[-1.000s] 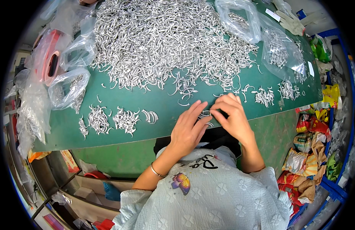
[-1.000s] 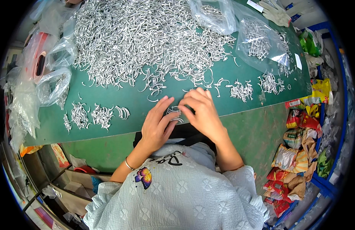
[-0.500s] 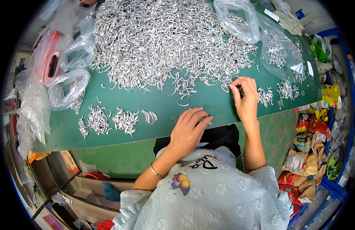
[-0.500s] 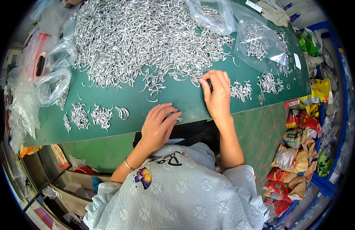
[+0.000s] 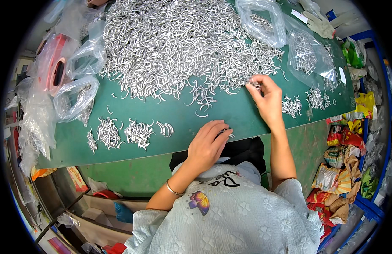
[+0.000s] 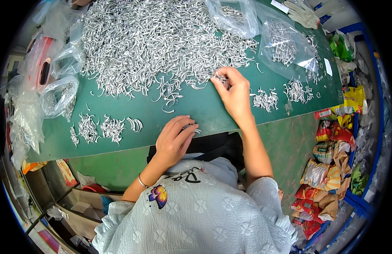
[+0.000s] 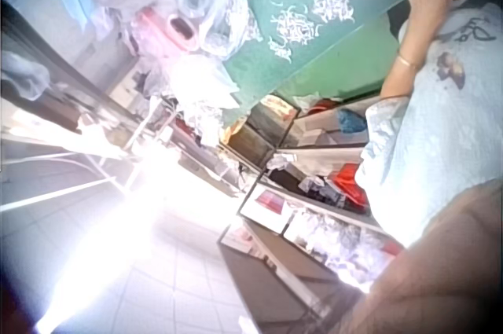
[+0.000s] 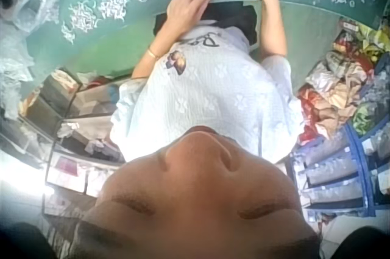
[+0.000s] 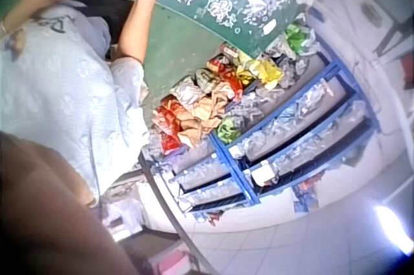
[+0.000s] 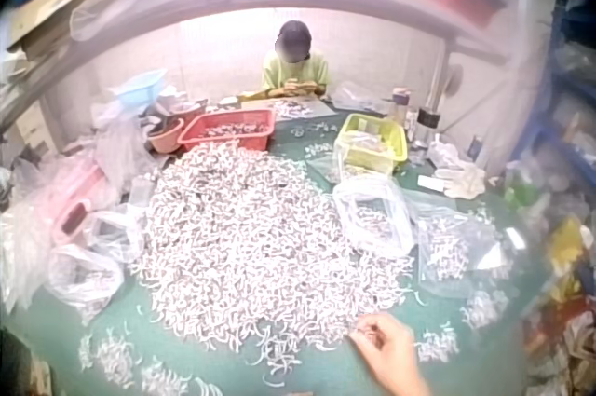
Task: The person sorts small, silver, curved hardware components on a workbench by hand, moving individual pieces from a large central pile into smaller organized groups and placing them into bags.
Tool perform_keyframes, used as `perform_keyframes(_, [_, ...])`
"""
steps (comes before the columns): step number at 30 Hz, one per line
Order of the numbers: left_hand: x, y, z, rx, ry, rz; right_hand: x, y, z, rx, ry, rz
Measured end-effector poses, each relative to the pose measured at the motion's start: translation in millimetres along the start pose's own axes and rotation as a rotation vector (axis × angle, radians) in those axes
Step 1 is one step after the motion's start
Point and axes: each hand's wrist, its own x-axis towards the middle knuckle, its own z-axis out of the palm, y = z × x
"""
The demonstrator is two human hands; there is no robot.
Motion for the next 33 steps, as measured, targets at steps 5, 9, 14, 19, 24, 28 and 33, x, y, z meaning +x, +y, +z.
perform_keyframes(5, [-1.0, -1.3, 1.2, 0.003, 0.007, 0.002, 17.3, -8.9, -14.6, 0.712, -0.039, 0.255])
perform_keyframes(9, [-1.1, -1.8, 1.5, -0.002, 0.014, 0.008, 17.0, -8.4, -18.9, 0.633, -0.014, 0.176])
perform_keyframes(14, [-1.3, -1.1, 1.7, 0.002, 0.016, 0.007, 7.9, -2.6, -21.1, 0.132, -0.121, -0.052])
perform_keyframes(19, [-0.9, -1.3, 2.3, -0.001, 0.019, 0.009, -4.0, -8.7, 8.7, -0.571, -0.139, -0.328])
perform_keyframes(24, [-1.1, -1.4, 2.2, -0.002, 0.026, 0.014, 0.2, -3.4, 18.6, -0.518, -0.043, -0.356])
perform_keyframes(28, [0.2, -1.4, 2.1, -0.008, 0.029, 0.021, 2.3, 0.9, 15.7, -0.429, -0.044, -0.414])
perform_keyframes(33, [-1.2, -2.6, 2.7, -0.009, 0.028, 0.021, 6.5, -8.1, 10.9, -0.048, -0.007, -0.239])
